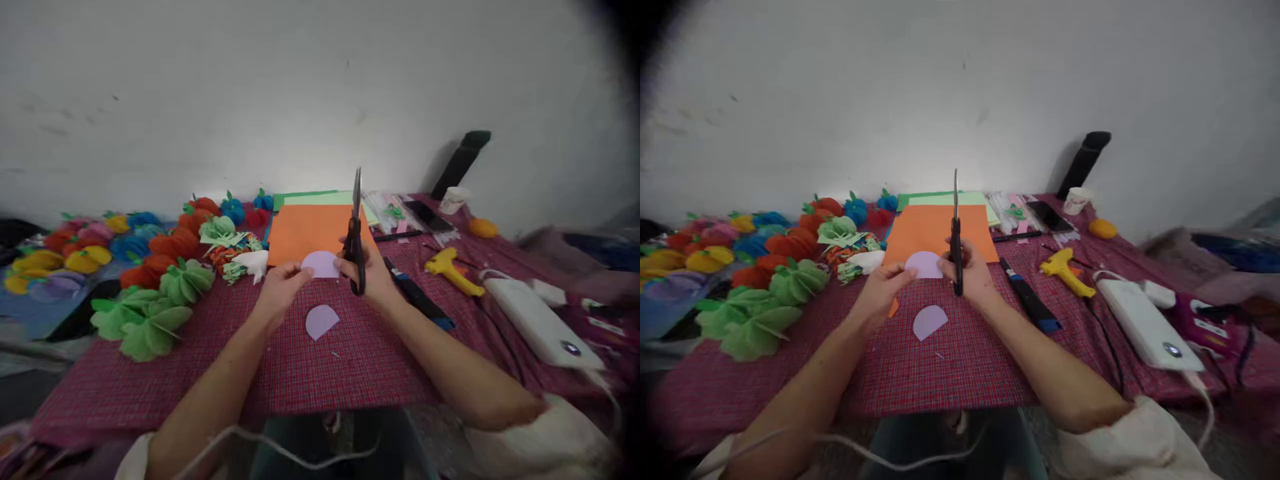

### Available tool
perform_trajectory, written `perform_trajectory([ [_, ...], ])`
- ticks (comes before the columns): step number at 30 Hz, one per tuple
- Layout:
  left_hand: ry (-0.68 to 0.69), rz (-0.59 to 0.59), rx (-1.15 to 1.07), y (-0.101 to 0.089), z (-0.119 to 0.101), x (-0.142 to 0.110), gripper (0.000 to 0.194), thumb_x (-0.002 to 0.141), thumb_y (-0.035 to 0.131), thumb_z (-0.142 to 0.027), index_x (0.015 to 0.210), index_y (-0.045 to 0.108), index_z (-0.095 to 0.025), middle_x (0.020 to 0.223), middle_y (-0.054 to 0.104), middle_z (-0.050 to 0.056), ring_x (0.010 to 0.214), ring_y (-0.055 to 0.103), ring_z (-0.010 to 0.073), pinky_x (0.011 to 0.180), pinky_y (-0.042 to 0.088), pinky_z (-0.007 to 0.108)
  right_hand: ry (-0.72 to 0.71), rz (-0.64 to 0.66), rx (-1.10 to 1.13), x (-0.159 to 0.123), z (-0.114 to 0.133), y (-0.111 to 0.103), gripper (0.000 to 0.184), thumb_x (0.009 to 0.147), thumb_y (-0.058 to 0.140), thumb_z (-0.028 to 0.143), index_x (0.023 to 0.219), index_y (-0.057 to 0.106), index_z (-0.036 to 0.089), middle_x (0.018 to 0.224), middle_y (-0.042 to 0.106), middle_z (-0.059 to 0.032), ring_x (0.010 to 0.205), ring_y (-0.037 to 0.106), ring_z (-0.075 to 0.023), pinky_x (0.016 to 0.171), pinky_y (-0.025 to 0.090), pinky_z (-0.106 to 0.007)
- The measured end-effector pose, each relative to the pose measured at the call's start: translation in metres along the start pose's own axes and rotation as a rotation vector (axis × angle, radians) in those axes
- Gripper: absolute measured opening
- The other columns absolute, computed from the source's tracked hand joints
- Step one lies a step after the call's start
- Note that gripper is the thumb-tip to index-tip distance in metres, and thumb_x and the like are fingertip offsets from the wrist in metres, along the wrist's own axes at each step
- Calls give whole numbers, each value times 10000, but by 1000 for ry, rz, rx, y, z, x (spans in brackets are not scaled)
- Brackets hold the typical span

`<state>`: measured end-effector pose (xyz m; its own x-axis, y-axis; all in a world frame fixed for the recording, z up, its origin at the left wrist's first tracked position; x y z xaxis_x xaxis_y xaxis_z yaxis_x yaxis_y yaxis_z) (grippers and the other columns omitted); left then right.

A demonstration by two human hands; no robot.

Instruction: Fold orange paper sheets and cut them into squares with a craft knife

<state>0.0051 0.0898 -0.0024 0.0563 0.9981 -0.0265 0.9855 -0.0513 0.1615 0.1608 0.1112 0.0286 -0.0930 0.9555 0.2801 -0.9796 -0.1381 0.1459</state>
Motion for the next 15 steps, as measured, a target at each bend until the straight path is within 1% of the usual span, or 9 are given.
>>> perform_trajectory([
  [4,4,-10,10,-1,-5,0,211,632,708,-330,646,622,-138,591,594,-26,563,512,95,595,393,219,8,-9,-39,-1,0,0,427,621,706,320,983,505,218,699,537,38,562,468,-92,498,374,-245],
  [7,9,-5,28,-1,-5,1,213,631,707,-333,614,623,-138,575,591,-25,538,503,90,576,393,216,12,-13,-12,-1,-2,-1,438,622,710,324,995,503,224,709,535,36,573,469,-95,500,369,-247],
  [9,22,9,27,1,-5,1,197,640,702,-327,640,638,-141,599,610,-17,564,527,99,602,411,224,17,-11,9,-1,-4,-1,448,628,711,317,1011,498,223,714,533,37,582,471,-96,509,367,-249],
  [11,59,31,2,4,-6,2,195,648,702,-302,763,665,-149,714,656,5,655,573,123,668,437,243,28,9,19,-1,-6,1,449,633,710,309,1017,496,218,718,534,37,584,470,-95,523,368,-252],
  [13,126,49,2,7,-11,1,323,657,700,-265,962,655,-168,897,673,38,781,597,150,735,447,264,43,44,19,-2,-9,4,447,633,707,306,1017,498,210,715,532,38,580,463,-92,532,366,-253],
  [15,202,54,68,8,-16,1,439,674,688,-235,1104,611,-189,1043,646,62,875,592,168,774,445,271,58,76,12,-4,-10,8,451,629,706,304,1015,498,202,701,527,42,567,448,-88,531,358,-251],
])
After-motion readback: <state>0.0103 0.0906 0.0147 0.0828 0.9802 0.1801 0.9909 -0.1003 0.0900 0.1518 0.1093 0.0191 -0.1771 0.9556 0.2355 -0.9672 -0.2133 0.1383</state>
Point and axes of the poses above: each hand's wrist, its own x-axis towards the middle knuckle, its own y-axis out of the palm, z = x × y, the point moved 9 cm from there along x, towards the middle knuckle
